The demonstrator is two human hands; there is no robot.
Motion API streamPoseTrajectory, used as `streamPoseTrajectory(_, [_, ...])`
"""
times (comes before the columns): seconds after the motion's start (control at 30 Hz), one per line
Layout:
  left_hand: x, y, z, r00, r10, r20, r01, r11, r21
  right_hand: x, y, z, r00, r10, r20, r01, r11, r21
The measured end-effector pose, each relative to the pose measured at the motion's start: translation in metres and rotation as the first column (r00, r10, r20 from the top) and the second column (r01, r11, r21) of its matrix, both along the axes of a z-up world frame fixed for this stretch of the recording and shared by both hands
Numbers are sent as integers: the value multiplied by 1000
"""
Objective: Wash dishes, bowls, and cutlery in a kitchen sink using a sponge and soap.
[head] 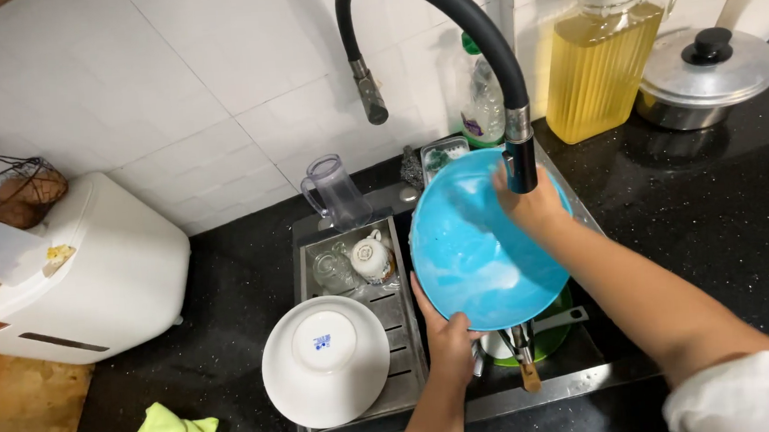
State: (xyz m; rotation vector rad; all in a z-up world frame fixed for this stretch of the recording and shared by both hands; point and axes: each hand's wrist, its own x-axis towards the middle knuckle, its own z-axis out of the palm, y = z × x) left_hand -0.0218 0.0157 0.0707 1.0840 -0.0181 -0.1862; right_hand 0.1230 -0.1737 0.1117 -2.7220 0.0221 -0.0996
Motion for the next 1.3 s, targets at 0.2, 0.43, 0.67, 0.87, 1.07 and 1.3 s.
streamPoseTrajectory(0.2, [-2, -6, 9, 999, 25, -31, -25, 1000, 0, -14, 24, -109, 814, 580, -5, -549, 768, -331])
streamPoseTrajectory(0.43, [-3, -2, 11, 997, 32, 68, -32, 999, 9, 14, 15, -30, 991, -16, 134, 27, 996, -85])
streamPoseTrajectory(0.67, [4, -2, -8, 998, -38, -41, 38, 999, -13, 3, 48, -86, 716, 640, 279, -532, 759, -375])
streamPoseTrajectory(0.87, [4, 1, -9, 999, -37, 16, 35, 996, 76, -6, -33, -5, 995, 90, 46, -96, 986, 137])
streamPoseTrajectory(1.07, [4, -5, -8, 1000, -22, 2, 22, 996, -84, -69, 8, -93, 693, 413, -591, -595, 790, -146])
streamPoseTrajectory(1.3, [1, 1, -9, 998, -54, -8, 55, 998, 30, -7, 14, -50, 886, 425, 184, -283, 811, -512])
